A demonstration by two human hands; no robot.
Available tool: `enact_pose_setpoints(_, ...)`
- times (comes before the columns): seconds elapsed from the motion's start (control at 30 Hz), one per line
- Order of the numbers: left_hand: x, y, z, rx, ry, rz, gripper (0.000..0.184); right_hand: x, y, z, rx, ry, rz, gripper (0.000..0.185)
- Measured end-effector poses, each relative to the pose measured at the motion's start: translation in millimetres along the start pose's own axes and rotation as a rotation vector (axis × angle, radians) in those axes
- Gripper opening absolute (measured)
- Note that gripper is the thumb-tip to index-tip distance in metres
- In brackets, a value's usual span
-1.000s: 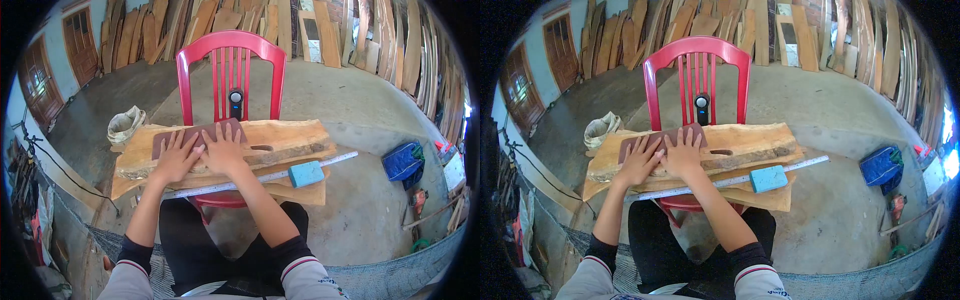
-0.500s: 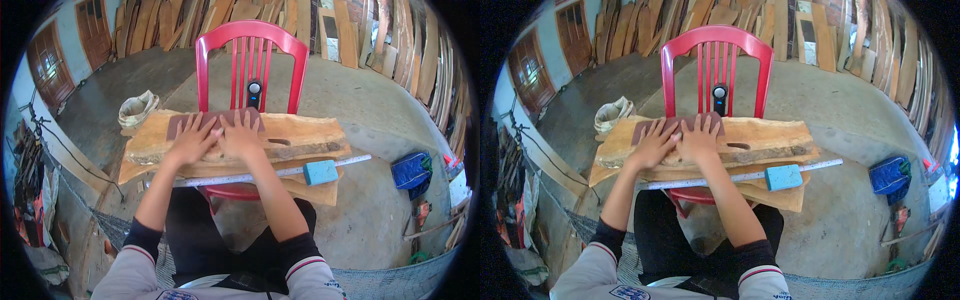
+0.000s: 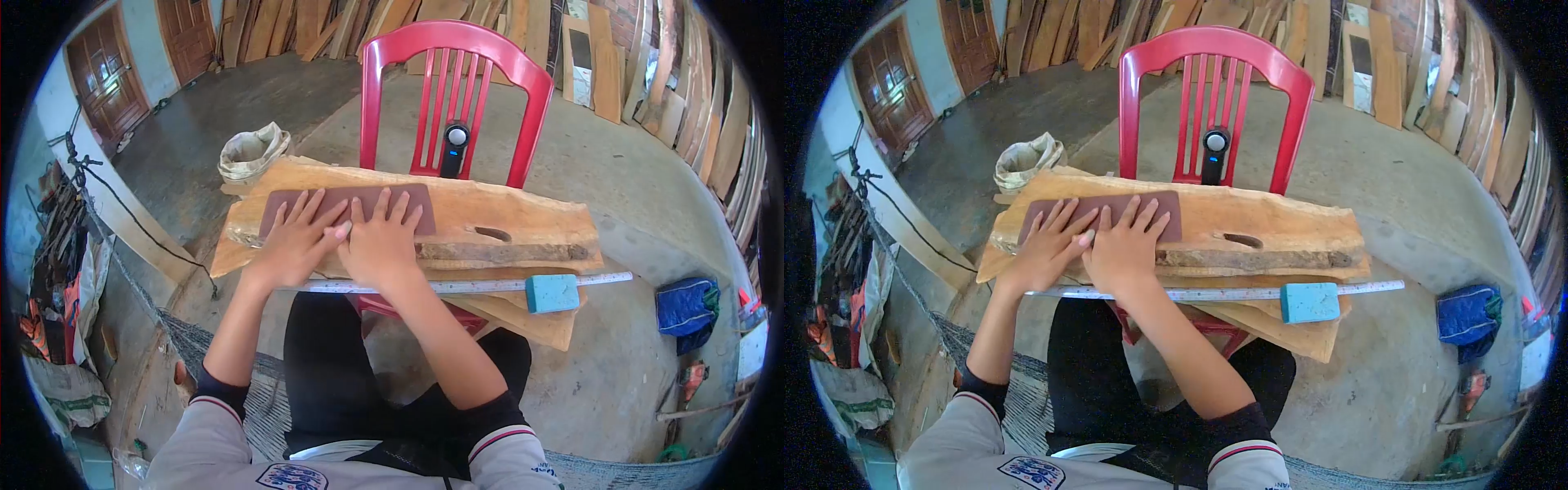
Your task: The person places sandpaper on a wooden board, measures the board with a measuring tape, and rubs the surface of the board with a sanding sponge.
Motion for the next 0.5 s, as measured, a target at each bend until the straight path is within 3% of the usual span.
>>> enact_pose_setpoints(0.2, 48, 51, 12, -0.049, 0.05, 0.042, 0.071, 61, 9, -13, 0.014, 0.096, -0.012, 0.081)
enact_pose_setpoints(0.5, -39, 41, 11, -0.061, -0.076, 0.039, 0.066, 0, 52, -6, 0.013, 0.022, 0.105, 0.079)
Point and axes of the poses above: each hand's wrist, its own x-axis towards the middle knuckle, its own z-axis out of the back of the hand, y = z × x, the point moved 1 cm from there along x, towards the middle knuckle, and after that the axes turned 8 degrees about -x, right-handed, at the moved point
